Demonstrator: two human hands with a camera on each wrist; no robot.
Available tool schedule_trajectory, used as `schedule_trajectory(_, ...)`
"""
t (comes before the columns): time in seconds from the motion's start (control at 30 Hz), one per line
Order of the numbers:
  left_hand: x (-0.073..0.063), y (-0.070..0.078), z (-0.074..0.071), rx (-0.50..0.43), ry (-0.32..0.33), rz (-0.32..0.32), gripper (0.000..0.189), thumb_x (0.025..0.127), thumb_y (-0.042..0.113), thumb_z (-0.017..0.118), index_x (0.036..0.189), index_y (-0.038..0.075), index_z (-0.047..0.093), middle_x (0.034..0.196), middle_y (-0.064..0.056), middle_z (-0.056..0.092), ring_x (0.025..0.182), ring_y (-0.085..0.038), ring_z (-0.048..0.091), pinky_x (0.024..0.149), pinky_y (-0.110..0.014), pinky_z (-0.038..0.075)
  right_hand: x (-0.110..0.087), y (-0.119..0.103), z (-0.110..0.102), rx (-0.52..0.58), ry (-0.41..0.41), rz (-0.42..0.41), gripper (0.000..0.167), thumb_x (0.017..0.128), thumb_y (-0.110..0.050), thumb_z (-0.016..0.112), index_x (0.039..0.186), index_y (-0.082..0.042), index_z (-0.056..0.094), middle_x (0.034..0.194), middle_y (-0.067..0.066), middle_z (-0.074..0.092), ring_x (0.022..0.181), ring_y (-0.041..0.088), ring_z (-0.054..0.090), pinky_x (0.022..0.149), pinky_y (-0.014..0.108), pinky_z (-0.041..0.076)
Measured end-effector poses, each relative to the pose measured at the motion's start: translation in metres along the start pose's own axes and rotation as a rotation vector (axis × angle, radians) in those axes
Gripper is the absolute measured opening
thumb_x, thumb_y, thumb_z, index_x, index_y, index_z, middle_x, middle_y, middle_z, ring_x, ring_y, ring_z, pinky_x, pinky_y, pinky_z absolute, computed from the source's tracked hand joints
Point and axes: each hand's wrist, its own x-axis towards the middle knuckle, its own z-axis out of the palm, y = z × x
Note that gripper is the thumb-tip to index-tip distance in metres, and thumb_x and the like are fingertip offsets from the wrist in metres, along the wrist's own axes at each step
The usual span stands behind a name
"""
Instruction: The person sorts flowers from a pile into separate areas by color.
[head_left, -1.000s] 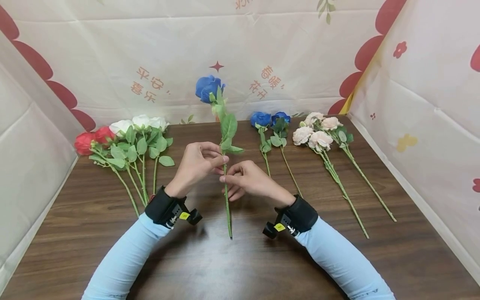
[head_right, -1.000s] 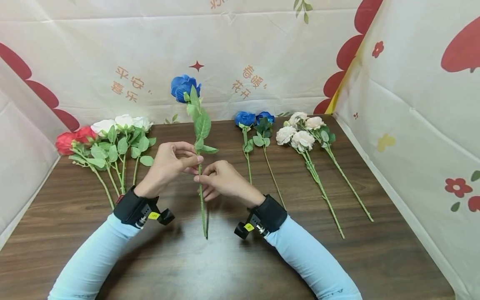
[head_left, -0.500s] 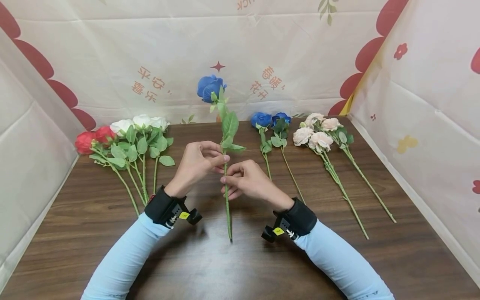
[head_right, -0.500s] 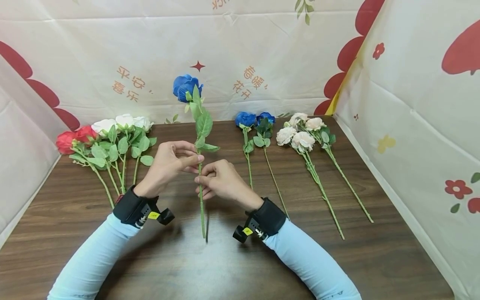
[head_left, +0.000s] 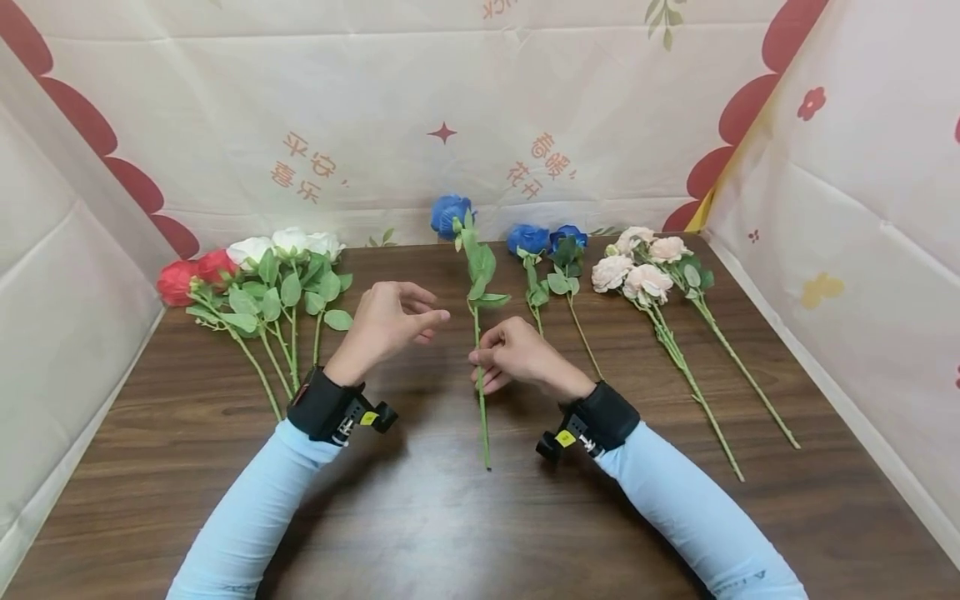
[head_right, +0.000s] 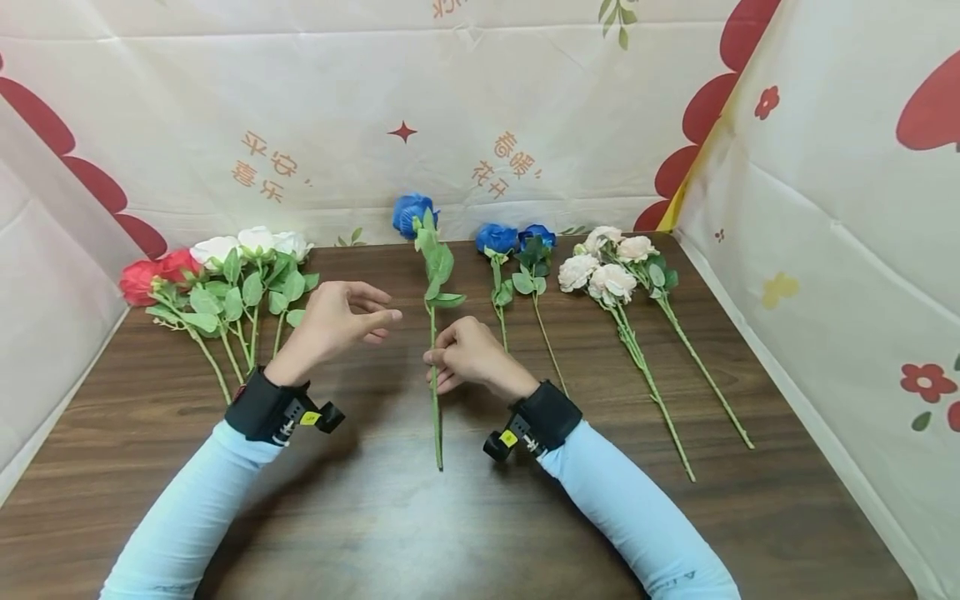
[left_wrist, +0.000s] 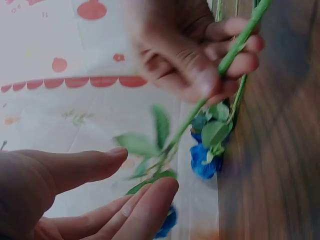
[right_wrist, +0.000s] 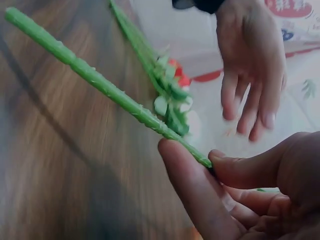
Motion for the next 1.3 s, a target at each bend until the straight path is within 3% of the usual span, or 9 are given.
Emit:
schedule_trajectory(0.13,0.003,-0.002,-0.011,0.073,0.067,0.009,0.036,0.094,0.023,0.078,0.121,0.0,0.071,0.101,-0.019,0.079,0.077,-0.027,0.079,0.063,-0.03,0.063,0.01,0.004,-0.015,-0.053,0.02,0.034,0.022,0.103,-0.005,0.061,0.101,0.016,0.069,0.087,0.021,0.076,0.065,0.016,0.074,0.07,0.035,0.065)
schedule_trajectory(0.27,0.0,-0.002,-0.024,0.173,0.149,0.054,0.036,0.096,0.025,0.075,0.122,0.0,0.07,0.1,-0.018,0.079,0.075,-0.027,0.079,0.062,-0.03,0.061,0.02,0.006,-0.029,-0.11,0.051,0.054,0.023,0.103,-0.004,0.059,0.085,0.009,0.067,0.095,0.023,0.076,0.065,0.016,0.072,0.07,0.035,0.065)
schedule_trajectory(0.4,-0.004,-0.002,-0.037,0.182,0.214,0.056,0.034,0.097,0.027,0.074,0.121,0.002,0.071,0.1,-0.016,0.079,0.075,-0.026,0.079,0.063,-0.03,0.062,0.028,0.009,-0.038,-0.14,0.051,0.097,0.026,0.103,-0.002,0.057,0.078,0.005,0.063,0.108,0.022,0.074,0.066,0.016,0.07,0.071,0.034,0.065)
schedule_trajectory(0.47,-0.005,-0.001,-0.043,0.173,0.229,0.049,0.034,0.097,0.027,0.074,0.122,0.003,0.071,0.101,-0.017,0.079,0.075,-0.026,0.079,0.065,-0.032,0.063,0.031,0.009,-0.041,-0.151,0.04,0.112,0.025,0.103,-0.002,0.057,0.081,0.007,0.065,0.106,0.021,0.073,0.066,0.016,0.069,0.07,0.034,0.065)
schedule_trajectory(0.6,-0.007,0.0,-0.05,0.165,0.234,0.038,0.037,0.098,0.028,0.073,0.124,0.003,0.07,0.103,-0.017,0.079,0.077,-0.026,0.08,0.067,-0.032,0.063,0.035,0.01,-0.042,-0.159,0.035,0.131,0.022,0.102,-0.001,0.058,0.094,0.014,0.071,0.092,0.017,0.073,0.063,0.016,0.069,0.069,0.033,0.065)
schedule_trajectory(0.73,-0.008,0.001,-0.053,0.163,0.229,0.033,0.038,0.098,0.029,0.073,0.125,0.002,0.069,0.105,-0.018,0.078,0.078,-0.026,0.08,0.067,-0.034,0.064,0.036,0.009,-0.042,-0.161,0.056,0.14,0.021,0.101,0.001,0.058,0.103,0.017,0.071,0.098,0.02,0.076,0.062,0.015,0.07,0.069,0.032,0.065)
schedule_trajectory(0.83,-0.007,0.0,-0.053,0.162,0.225,0.032,0.038,0.098,0.028,0.072,0.125,0.002,0.069,0.106,-0.019,0.078,0.078,-0.028,0.08,0.066,-0.034,0.064,0.036,0.01,-0.041,-0.161,0.077,0.143,0.02,0.1,0.002,0.057,0.101,0.017,0.071,0.101,0.021,0.076,0.062,0.016,0.07,0.068,0.032,0.065)
schedule_trajectory(1.0,-0.005,-0.001,-0.053,0.158,0.219,0.035,0.039,0.098,0.028,0.073,0.124,0.0,0.069,0.105,-0.019,0.078,0.078,-0.03,0.08,0.066,-0.034,0.064,0.038,0.014,-0.04,-0.19,0.111,0.148,0.016,0.098,0.001,0.064,0.093,0.014,0.073,0.087,0.017,0.076,0.06,0.016,0.07,0.066,0.032,0.064)
schedule_trajectory(1.3,-0.007,0.001,-0.047,0.226,0.223,0.053,0.036,0.098,0.031,0.073,0.121,0.004,0.071,0.099,-0.015,0.08,0.073,-0.023,0.079,0.061,-0.027,0.058,0.037,0.014,-0.039,-0.234,0.141,0.157,0.012,0.095,-0.003,0.072,0.087,0.007,0.072,0.081,0.011,0.074,0.06,0.016,0.07,0.066,0.032,0.064)
